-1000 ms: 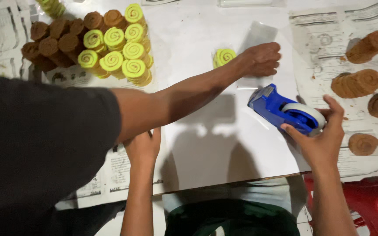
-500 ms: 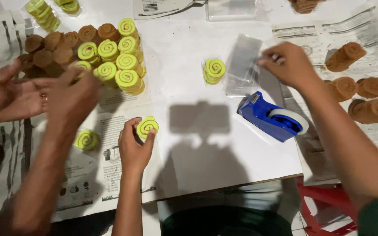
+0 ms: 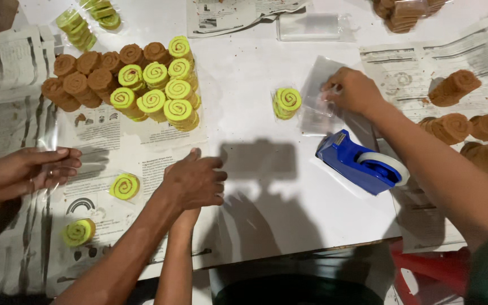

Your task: The person places small individual cake rolls into plastic sleeves and seals them using adhesive tape by hand.

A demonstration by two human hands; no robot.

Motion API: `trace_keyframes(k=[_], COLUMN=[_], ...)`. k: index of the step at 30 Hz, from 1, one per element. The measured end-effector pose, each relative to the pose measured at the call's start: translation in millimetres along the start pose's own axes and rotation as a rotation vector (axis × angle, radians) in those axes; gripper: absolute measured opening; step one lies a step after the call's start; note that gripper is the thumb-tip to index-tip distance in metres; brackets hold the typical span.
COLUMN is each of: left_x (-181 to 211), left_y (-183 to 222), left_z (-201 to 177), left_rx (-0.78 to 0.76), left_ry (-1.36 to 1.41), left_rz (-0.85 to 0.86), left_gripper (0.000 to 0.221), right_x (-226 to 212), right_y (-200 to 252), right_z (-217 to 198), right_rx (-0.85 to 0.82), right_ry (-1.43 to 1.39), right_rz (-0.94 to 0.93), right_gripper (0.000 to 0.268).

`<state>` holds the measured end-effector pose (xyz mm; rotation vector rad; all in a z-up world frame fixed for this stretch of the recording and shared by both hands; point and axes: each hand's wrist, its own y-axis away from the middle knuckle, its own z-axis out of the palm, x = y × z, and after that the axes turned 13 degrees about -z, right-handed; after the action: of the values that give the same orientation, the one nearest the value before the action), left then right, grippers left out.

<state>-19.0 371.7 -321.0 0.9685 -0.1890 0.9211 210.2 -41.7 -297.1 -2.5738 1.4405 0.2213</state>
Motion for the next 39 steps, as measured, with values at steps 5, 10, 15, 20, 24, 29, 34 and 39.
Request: trace_keyframes(k=[5,10,15,20,24,29,34,39], left_x=[19,17,36,51,36,-37,-53,-51], left_y=[46,-71,-83,-84,-53,36,-23,-60], left_z=[29,-94,-100,-99,-82,119,144,121], left_rx=[-0.324,-0.675,-0.768,-0.903,-0.713,-0.359,-0.302,-0.279], left_ry=[0.347,0.485,0.339,0.05,-0.202,-0.972,-0.649,-0.407], left_rz=[-0.161,-0.545,-0.689,-0.558,-0.294,0.216,0.408,0.366], left_gripper=[0.028,0.021,0.01,0.027,0.018,0.063,0.078,0.025], right_x=[36,8,14,18,14,-56,-183,-199], right_y=[-3,0,-3,-12,-6,43,118,158], right_z=[16,-7,11,17,-2,-70,-79,-45], right_rx=[-0.019,-0.038,-0.105,-0.028,0.006,0.39,0.333,0.399], right_ry=[-0.015,-0.006,0.132,0.151,0.094,-0.071,-0.049,-0.063], right_rz=[0.0,-0.06,-0.066,-0.078,0.012,-0.143,-0.161,-0.234], right_gripper=[0.027,0.046,0.07,0.02,0.021,0.025,0.028,0.041])
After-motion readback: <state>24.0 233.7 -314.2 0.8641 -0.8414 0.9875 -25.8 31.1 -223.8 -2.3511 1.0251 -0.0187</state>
